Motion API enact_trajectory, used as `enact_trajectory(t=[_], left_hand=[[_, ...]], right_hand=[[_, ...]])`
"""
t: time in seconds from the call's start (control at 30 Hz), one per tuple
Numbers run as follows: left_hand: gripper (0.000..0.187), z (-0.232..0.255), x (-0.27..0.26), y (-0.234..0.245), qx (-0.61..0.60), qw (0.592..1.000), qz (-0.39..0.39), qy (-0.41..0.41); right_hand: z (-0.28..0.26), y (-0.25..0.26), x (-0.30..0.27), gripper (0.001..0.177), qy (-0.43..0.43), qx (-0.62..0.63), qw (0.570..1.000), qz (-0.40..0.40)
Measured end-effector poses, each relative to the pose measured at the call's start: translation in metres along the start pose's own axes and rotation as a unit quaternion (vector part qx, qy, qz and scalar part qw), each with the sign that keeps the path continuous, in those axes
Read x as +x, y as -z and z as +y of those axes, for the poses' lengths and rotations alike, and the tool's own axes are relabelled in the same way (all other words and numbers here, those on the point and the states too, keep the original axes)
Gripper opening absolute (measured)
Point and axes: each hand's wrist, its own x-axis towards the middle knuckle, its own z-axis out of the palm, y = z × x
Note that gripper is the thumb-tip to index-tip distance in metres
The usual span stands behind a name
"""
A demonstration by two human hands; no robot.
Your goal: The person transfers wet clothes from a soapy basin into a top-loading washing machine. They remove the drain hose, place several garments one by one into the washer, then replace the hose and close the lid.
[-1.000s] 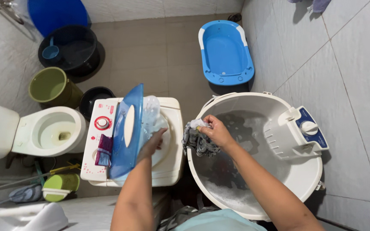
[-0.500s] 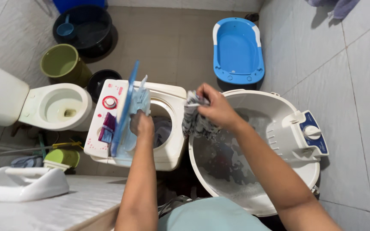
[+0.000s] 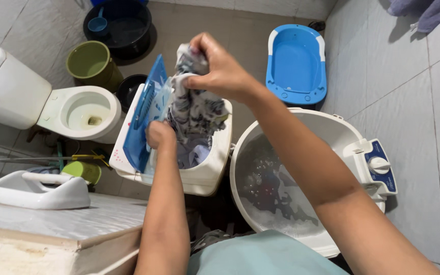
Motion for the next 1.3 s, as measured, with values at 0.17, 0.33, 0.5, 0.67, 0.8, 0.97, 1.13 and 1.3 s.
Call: enact_trajectory(t=[0.17, 0.33, 0.5, 0.67, 0.8, 0.97, 1.13, 1.3], left_hand=[[0.047, -0.026, 0.053, -0.053, -0.479, 0.823, -0.184, 0.245], [0.069, -0.048, 0.080, -0.097, -0.430, 0.835, -0.319, 0.125], [0.103, -0.046, 0.047, -0.080, -0.376, 0.854, -0.353, 0.071], [0.052, -0.028, 0.040, -0.049, -0.224, 0.957, -0.131, 0.130], [0.023, -0.031, 0.026, -0.048, -0.129, 0.981, 0.128, -0.061], [0.020, -0.042, 0.019, -0.056, -0.161, 0.974, 0.145, -0.067], [0.029, -0.037, 0.020, -0.059, -0.172, 0.972, 0.150, -0.044], [0.045, -0.030, 0.003, -0.044, -0.172, 0.979, 0.099, -0.050]], right_hand=[[0.080, -0.042, -0.014, 0.021, -0.131, 0.158, 0.977, -0.050], [0.115, -0.068, -0.034, 0.020, -0.188, -0.064, 0.977, -0.079], [0.115, -0.068, -0.030, 0.015, -0.183, -0.103, 0.974, -0.085], [0.114, -0.053, -0.019, 0.017, -0.059, -0.252, 0.964, 0.061], [0.106, -0.043, -0.017, 0.014, -0.086, -0.229, 0.963, 0.112], [0.095, -0.048, -0.024, 0.014, -0.053, -0.320, 0.935, 0.140], [0.093, -0.053, -0.025, 0.018, -0.101, -0.185, 0.975, 0.067], [0.093, -0.045, -0.041, 0.023, -0.153, -0.108, 0.982, 0.011]])
